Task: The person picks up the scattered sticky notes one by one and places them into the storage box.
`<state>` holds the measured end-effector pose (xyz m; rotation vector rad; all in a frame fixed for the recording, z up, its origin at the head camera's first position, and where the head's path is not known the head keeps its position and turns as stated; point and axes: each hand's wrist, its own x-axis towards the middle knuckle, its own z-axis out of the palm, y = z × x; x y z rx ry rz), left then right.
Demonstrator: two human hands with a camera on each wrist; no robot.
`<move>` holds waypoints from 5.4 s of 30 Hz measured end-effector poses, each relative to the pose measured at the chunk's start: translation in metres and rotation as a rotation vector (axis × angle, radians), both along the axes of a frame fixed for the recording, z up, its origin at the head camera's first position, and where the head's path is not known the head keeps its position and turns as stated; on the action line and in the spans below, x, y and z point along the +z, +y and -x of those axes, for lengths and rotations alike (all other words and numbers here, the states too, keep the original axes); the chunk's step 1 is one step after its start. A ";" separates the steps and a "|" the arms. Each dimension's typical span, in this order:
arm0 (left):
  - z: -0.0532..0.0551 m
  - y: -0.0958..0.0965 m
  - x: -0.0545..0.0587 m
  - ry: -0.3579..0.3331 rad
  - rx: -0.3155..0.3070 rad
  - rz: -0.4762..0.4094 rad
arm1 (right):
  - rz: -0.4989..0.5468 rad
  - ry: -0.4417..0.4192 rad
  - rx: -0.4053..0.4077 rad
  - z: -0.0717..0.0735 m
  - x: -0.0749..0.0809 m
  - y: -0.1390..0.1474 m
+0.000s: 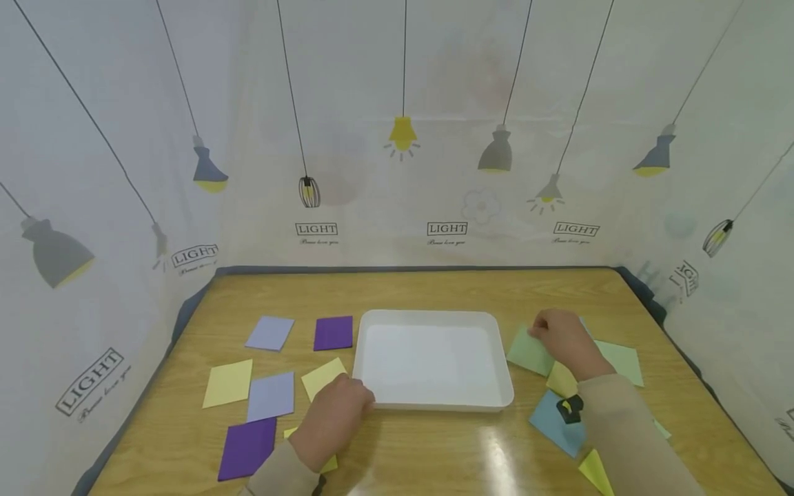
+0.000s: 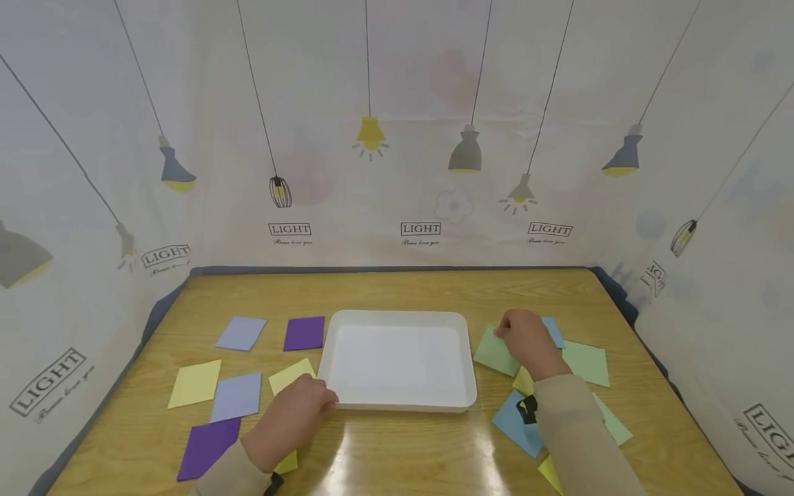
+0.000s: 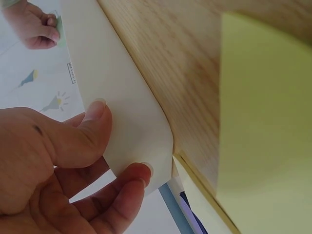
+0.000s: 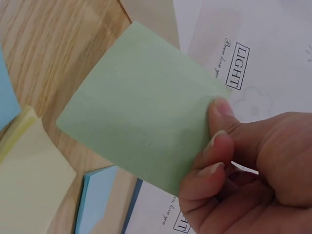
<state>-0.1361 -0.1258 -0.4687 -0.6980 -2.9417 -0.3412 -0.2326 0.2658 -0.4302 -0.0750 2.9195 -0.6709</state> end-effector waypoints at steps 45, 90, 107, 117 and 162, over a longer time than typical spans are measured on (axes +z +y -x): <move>0.003 0.001 -0.002 -0.046 0.015 0.003 | -0.042 0.031 0.179 -0.002 0.059 -0.068; 0.003 0.003 0.002 -0.023 0.013 -0.005 | -0.028 -0.371 0.210 0.007 0.009 -0.095; 0.002 0.004 0.003 -0.013 0.023 0.006 | -0.017 -0.416 0.183 0.015 -0.012 -0.101; 0.003 0.004 0.004 -0.001 0.022 0.006 | -0.013 -0.443 0.167 0.019 -0.019 -0.105; 0.002 0.005 0.001 -0.045 0.050 0.003 | -0.004 -0.423 0.118 0.016 -0.024 -0.108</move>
